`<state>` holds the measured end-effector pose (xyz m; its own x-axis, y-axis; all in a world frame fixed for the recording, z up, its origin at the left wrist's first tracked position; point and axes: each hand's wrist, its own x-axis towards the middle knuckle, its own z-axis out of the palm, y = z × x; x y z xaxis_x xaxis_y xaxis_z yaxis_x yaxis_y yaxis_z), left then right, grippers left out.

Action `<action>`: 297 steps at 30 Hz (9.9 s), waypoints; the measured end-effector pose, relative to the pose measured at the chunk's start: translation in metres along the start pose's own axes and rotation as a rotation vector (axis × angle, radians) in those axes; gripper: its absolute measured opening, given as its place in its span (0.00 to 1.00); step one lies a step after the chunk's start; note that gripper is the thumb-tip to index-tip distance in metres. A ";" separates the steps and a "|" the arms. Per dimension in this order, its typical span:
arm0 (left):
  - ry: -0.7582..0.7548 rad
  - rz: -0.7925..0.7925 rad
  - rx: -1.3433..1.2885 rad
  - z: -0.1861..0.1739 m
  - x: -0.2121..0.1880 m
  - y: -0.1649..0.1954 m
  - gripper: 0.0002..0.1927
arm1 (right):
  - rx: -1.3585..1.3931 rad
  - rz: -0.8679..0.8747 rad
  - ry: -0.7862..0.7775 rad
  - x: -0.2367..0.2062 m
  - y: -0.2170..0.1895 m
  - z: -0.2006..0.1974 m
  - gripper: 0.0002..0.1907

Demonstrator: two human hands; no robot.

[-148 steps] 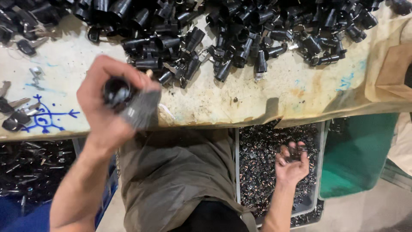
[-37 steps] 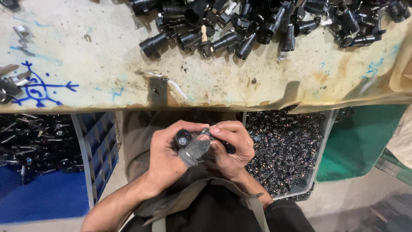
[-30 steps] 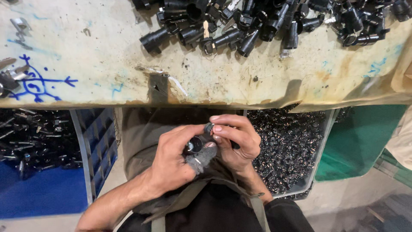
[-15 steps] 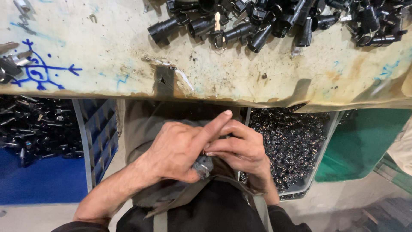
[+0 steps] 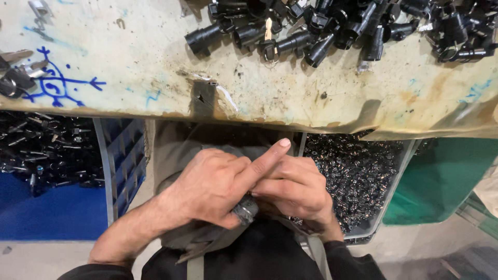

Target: The person repeatedly picks small black metal parts from a pile on a workbench, wipes each one with a gray cloth, and places it into a clear bin below. The process is continuous and repetitive throughout the clip.

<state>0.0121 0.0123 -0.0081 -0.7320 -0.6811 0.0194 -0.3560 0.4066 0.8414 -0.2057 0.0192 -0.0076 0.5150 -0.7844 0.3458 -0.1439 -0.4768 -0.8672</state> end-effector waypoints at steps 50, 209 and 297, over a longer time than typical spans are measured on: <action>0.423 -0.039 -0.326 0.021 -0.001 0.002 0.50 | -0.044 0.040 0.263 -0.007 -0.001 0.011 0.07; 0.430 -0.691 0.764 -0.077 -0.075 -0.008 0.40 | 1.520 0.846 0.549 -0.006 0.007 0.016 0.16; 0.369 -0.110 -0.231 0.014 0.015 0.006 0.45 | -0.167 0.000 0.430 -0.023 -0.004 0.015 0.11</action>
<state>-0.0093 0.0126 -0.0103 -0.4259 -0.9012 0.0796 -0.2498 0.2017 0.9470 -0.2047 0.0454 -0.0171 0.1223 -0.8612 0.4933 -0.2961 -0.5061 -0.8100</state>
